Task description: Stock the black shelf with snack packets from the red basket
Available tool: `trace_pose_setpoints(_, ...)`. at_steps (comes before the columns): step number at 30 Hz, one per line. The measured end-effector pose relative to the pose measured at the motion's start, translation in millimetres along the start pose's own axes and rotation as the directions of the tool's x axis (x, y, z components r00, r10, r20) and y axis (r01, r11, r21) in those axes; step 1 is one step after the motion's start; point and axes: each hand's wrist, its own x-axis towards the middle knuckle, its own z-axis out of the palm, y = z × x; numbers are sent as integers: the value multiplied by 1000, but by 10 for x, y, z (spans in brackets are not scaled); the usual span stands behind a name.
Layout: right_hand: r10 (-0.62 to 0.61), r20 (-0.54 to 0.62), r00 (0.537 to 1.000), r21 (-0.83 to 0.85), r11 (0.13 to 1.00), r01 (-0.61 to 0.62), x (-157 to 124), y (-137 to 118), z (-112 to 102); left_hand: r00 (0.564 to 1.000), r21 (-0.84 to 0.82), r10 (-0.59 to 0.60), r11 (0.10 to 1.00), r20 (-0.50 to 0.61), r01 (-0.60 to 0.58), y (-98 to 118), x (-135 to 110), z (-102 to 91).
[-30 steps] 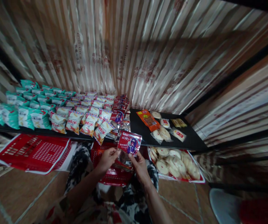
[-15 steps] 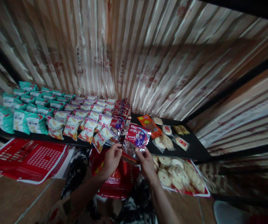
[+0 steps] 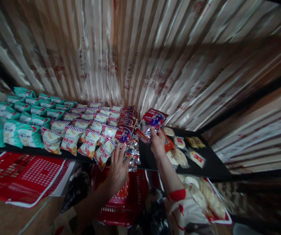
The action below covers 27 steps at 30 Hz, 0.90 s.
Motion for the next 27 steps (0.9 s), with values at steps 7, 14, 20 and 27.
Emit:
trace_pose_setpoints(7,-99,59,993,-35,994,101,263,44,282,1000,31,8,999,3,-9,-78,17,75)
trace_pose_setpoints(14,-37,129,991,-143,988,56,284,135,425,999,103,11,995,33,-15,-161,15,179)
trace_pose_setpoints(20,11,198,980,-76,997,5,270,221,447,1000,86,18,996,9,-19,-181,15,229)
trace_pose_setpoints(27,54,293,955,-302,953,38,266,233,487,1000,78,4,997,13,-5,-163,29,250)
